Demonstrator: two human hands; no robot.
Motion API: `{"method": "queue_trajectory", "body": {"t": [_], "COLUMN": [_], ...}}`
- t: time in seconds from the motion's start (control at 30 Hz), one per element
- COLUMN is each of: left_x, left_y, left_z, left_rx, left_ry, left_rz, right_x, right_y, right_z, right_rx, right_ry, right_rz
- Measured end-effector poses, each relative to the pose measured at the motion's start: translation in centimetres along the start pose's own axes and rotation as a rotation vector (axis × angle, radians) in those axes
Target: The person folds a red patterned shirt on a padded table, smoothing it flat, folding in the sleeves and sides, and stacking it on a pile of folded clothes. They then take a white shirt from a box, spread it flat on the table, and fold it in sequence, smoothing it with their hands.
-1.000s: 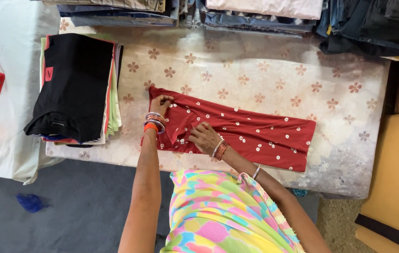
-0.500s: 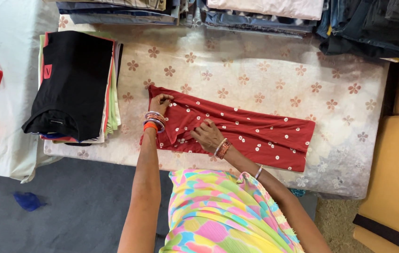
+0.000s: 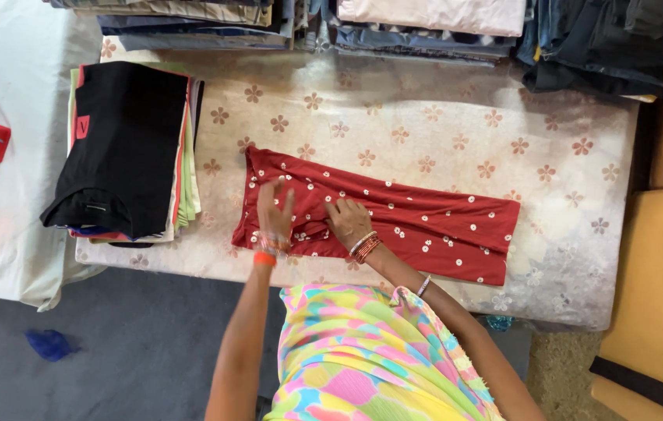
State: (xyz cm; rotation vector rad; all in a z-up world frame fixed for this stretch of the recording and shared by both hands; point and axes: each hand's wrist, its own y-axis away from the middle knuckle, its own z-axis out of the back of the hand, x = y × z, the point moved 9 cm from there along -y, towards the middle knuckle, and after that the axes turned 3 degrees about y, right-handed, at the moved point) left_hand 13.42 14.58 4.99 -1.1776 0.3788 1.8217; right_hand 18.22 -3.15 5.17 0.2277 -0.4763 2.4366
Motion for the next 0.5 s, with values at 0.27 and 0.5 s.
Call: {"method": "queue_trajectory", "body": {"t": [0.27,0.5], "left_x": [0.6,1.0], "left_y": [10.5,9.9], "left_z": [1.0,4.2], "left_rx": [0.03,0.01], "left_ry": [-0.442,-0.514], "left_rz": [-0.069,-0.038], "right_x": [-1.8,-2.6], "right_y": [1.1,1.6], "right_z": [0.4,1.7], "right_rx": [0.01,0.063], "right_ry": [-0.281,-0.528], "right_rz": [-0.273,-0.385]}}
